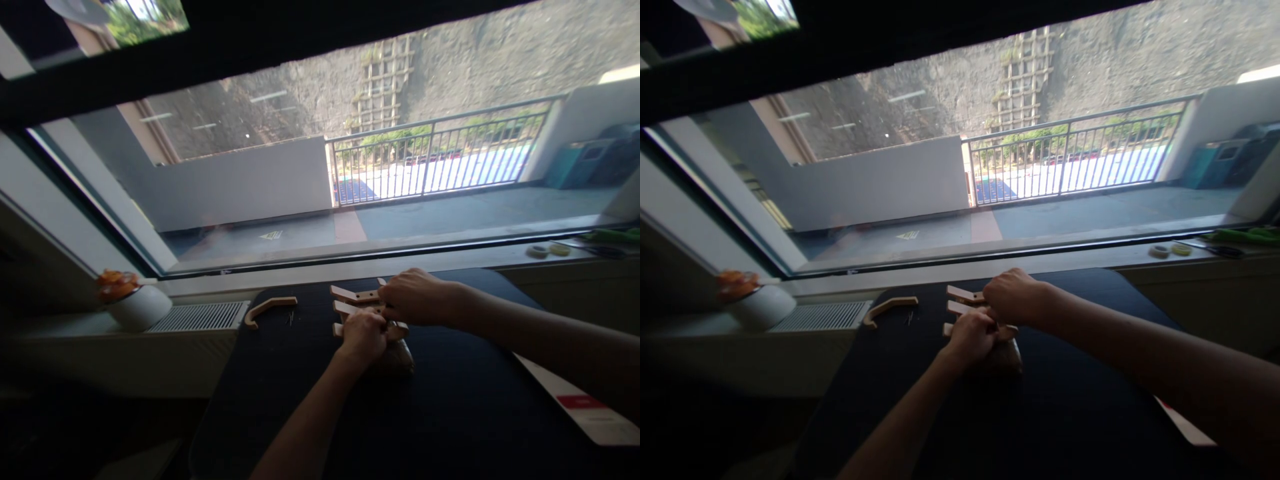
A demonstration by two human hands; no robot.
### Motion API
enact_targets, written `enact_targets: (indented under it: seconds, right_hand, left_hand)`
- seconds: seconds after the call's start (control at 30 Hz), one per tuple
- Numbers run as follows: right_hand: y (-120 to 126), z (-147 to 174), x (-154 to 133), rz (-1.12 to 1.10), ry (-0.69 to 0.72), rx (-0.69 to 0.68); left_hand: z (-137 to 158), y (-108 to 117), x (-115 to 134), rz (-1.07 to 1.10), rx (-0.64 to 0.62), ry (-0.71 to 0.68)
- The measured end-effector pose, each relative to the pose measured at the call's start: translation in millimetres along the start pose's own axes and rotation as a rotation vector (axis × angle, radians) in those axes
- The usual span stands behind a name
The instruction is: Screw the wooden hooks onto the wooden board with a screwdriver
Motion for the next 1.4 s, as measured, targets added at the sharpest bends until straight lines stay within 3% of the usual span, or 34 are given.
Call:
enact_targets:
  seconds: [0.57,1.0,1.4]
  right_hand:
    - [3,2,1,-0.061,0.050,0.004]
    - [1,3,8,-0.064,-0.003,0.050]
    - [1,7,8,-0.103,0.039,0.073]
  left_hand:
    - [0,-1,0,-0.022,0.015,-0.011]
    - [4,5,4,-0.086,-0.031,-0.026]
    - [14,12,6,-0.167,-0.111,0.000]
Point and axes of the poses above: each hand's wrist, its own z-axis away from the middle knuckle, its own y-axis out of the back of the hand, x = y × z, the point moved 8 cm from there along -z, towards the middle knuckle, and after that the axes turned 4 degrees about -y, right-handed, at the moved point
